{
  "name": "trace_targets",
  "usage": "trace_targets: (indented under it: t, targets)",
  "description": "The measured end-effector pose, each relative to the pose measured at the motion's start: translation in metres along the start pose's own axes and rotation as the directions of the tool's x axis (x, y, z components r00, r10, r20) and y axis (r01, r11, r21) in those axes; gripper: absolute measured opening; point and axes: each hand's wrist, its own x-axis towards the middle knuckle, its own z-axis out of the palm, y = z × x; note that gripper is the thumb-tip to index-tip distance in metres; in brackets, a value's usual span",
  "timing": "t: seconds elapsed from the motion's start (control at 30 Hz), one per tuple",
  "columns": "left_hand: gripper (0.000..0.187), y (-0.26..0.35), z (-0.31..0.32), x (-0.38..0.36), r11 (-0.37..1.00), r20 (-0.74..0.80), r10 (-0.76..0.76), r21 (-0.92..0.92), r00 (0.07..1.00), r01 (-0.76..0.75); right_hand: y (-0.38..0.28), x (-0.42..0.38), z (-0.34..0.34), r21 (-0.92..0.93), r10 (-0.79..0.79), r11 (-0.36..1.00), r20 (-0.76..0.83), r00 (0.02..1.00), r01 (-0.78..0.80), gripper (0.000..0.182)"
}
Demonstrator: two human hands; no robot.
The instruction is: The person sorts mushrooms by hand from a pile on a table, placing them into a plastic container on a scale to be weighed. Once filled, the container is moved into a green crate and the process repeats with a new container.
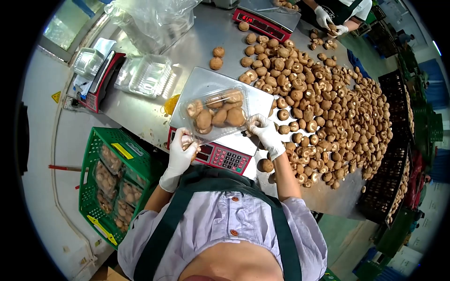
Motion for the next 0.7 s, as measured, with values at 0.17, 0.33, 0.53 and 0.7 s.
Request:
trace_targets:
  t: [0.17, 0.33, 0.53, 0.7]
  targets:
    - [0.028, 0.009, 0.002, 0.000, 0.876, -0.020, 0.287, 0.409, 0.958, -0.254, 0.010, -0.006, -0.007, -0.054, -0.239, 0.970, -0.044, 0.970, 0.236, 0.008]
    - [0.036, 0.014, -0.005, 0.014, 0.797, 0.009, 0.353, 0.520, 0.936, -0.306, -0.018, -0.021, -0.006, -0.423, -0.289, 0.878, -0.098, 0.952, 0.223, 0.013]
    - [0.047, 0.026, -0.012, 0.034, 0.408, 0.173, 0.711, 0.688, 0.681, -0.600, -0.028, -0.010, 0.003, -0.741, -0.871, 0.185, 0.180, 0.457, 0.645, 0.021]
    - [0.056, 0.006, -0.019, 0.049, 0.384, 0.159, 0.763, 0.668, 0.626, -0.637, -0.027, -0.017, 0.012, -0.745, -0.893, 0.180, 0.149, 0.424, 0.642, 0.022]
